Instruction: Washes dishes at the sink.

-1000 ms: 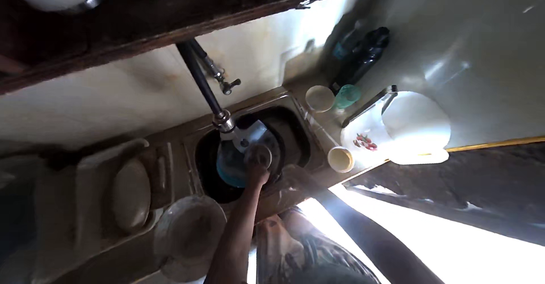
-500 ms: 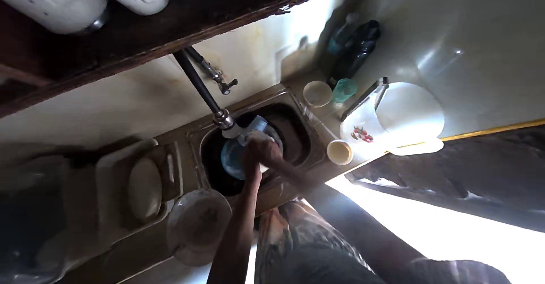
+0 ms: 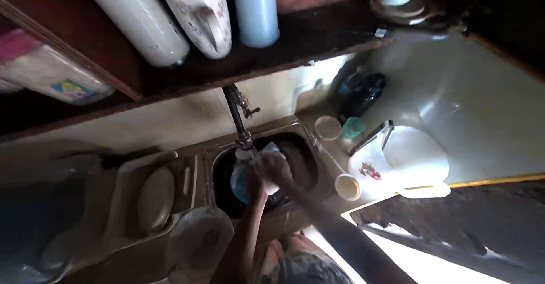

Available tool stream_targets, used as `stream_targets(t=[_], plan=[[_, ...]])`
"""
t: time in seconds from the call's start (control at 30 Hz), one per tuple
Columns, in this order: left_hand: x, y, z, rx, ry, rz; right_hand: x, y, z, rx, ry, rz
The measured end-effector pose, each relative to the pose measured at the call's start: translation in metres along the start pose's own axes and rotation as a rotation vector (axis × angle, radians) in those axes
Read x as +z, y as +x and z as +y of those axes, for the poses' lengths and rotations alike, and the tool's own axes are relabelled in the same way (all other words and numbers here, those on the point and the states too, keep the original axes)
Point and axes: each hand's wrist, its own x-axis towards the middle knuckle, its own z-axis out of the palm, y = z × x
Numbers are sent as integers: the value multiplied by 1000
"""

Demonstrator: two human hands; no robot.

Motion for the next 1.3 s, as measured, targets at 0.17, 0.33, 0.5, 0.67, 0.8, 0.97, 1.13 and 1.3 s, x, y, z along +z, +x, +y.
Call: stream_targets(t=[0.17, 0.33, 0.5, 0.67, 0.8, 0.97, 1.13, 1.3], plan=[[-20, 12, -7, -160, -607, 42, 33, -36, 0, -139, 156, 150], [-30, 5, -25, -133, -754, -140, -27, 1, 1, 36, 446, 4], [-39, -4, 13, -531, -680, -328, -38, -27, -33, -177, -246, -147], [-40, -20, 2, -418, -708, -233, -33, -10, -18, -131, -178, -371], [-37, -21, -3, -196, -657, -245, -15, -15, -35, -192, -201, -407], [-50, -16, -5, -161, -712, -237, -28, -18, -40, -170, -347, -432], [-53, -8, 4, -133, -762, -192, -18, -23, -48, -271, -149, -435], [-44, -14, -11, -175, -761, -297, -27, -3, -40, -123, -529, -459]])
